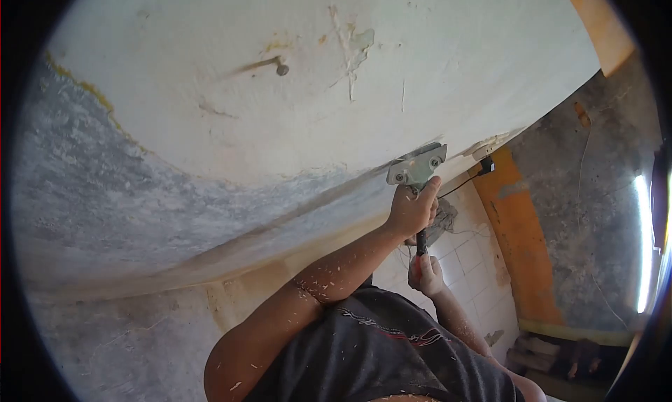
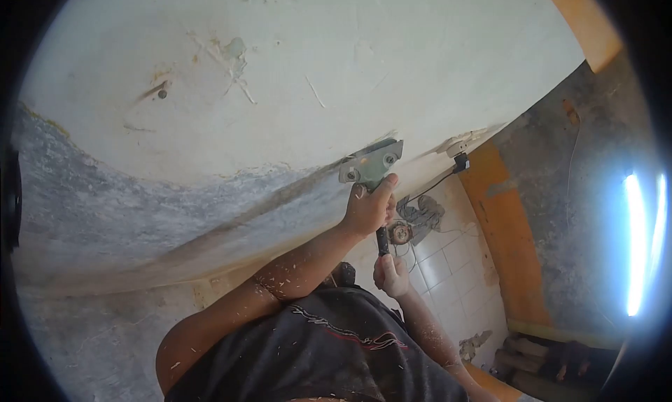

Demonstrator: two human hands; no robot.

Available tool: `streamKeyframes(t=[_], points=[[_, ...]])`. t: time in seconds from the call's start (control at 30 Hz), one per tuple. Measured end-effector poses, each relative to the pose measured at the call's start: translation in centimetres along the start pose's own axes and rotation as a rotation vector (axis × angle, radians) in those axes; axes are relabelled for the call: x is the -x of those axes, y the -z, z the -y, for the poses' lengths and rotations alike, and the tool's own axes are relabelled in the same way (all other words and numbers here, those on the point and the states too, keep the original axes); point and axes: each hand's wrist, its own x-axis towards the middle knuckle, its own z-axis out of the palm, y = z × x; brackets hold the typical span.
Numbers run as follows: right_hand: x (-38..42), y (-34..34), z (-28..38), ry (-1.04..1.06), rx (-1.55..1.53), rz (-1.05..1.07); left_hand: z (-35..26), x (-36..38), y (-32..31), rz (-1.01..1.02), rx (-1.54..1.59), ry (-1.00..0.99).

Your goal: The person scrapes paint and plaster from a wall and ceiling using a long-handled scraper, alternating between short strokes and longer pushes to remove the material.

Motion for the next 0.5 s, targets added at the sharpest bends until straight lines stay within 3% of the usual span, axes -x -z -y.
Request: streamKeyframes(t=[0.07, 0.17, 0.27, 0.43, 0.5], points=[[0.1, 0.0, -0.4, -0.041, -0.040, -0.023, 1.2, -0.2, 0.9, 0.006, 0.021, -0.009], [0.2, 0.3, -2.6, -0.128, 0.074, -0.054, 4.1, -0.7, 2.8, -0.150, -0.096, 0.003], [0.4, -0.9, 0.0, -0.036, 0.035, -0.038, -0.5, 0.6, 0.1, -0.066, -0.058, -0.009], [0.6, 0.3, -0.7, -0.047, 0.169, -0.067, 1.5, 0.4, 1.5, -0.079, -0.010, -0.007], [0.5, -0.4, -1.6, -0.146, 0.201, -0.082, 2.1, 0.8, 1.6, -0.128, -0.032, 0.000]])
